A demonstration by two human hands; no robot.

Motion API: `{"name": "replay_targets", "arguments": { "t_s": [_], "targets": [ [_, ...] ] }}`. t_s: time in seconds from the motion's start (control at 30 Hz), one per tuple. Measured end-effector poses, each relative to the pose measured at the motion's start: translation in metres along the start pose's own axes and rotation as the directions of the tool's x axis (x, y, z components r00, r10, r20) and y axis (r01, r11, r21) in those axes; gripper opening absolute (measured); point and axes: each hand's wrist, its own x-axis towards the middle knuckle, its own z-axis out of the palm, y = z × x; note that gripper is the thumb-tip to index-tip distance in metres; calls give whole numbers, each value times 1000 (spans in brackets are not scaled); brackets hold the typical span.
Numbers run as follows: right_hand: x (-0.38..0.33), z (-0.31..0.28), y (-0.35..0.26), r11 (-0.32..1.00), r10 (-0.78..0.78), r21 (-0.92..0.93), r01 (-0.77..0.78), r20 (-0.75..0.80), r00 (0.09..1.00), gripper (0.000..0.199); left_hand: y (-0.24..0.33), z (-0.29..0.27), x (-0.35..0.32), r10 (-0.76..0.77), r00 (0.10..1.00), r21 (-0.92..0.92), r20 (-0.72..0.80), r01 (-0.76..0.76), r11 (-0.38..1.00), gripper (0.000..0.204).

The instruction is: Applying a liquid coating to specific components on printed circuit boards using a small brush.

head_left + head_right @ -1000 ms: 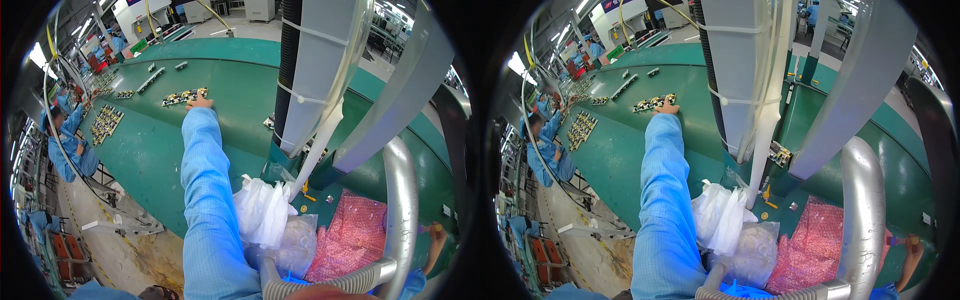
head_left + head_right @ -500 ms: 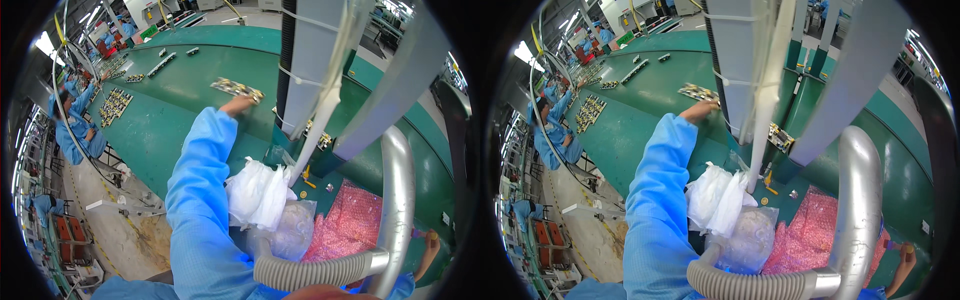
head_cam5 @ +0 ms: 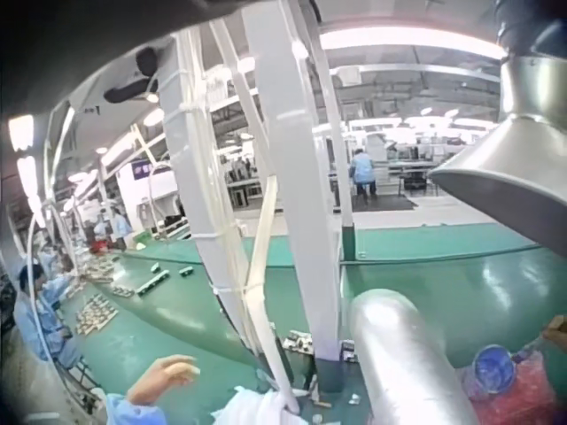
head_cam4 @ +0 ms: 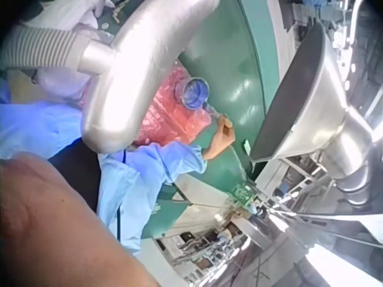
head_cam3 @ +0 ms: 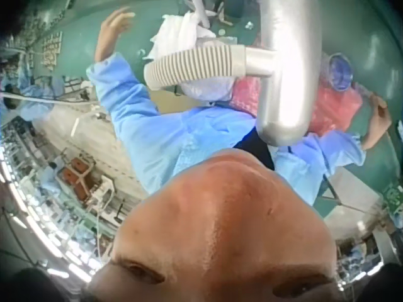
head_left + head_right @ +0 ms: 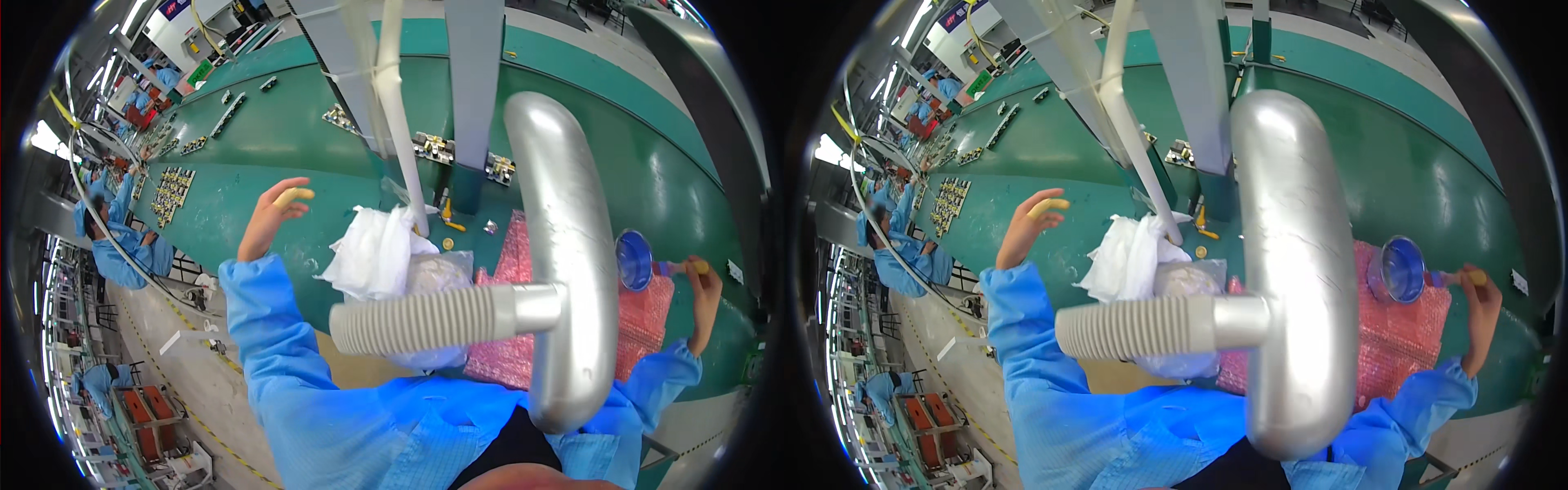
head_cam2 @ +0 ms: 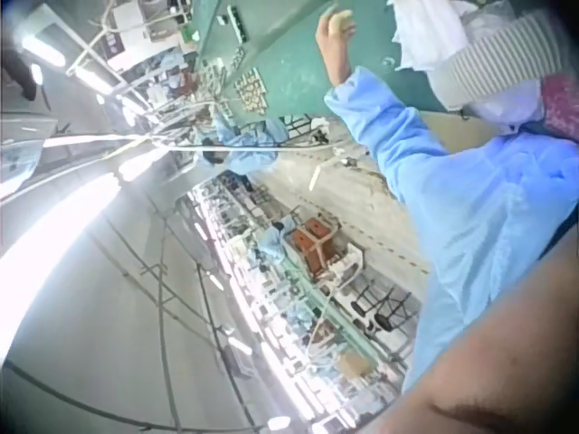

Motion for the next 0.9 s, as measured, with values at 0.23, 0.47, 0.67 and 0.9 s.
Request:
{"name": "replay_targets", "arguments": {
  "t_s": [0.23,0.47,0.67,0.9],
  "targets": [
    [39,13,-16,987,-158,8,159,152,976,24,-4,17,-170,-86,995,209,-40,93,973,32],
    [58,37,-35,951,-291,209,230,336,896,23,104,120,-298,35,943,520,330,-212,827,31],
    [67,38,-23,944,-315,218,249,361,878,25,165,246,-285,718,565,582,406,-766,273,15],
    [53,22,-25,917,-398,144,371,295,869,24,204,331,-282,988,28,618,151,-783,-72,35]
  ]
}}
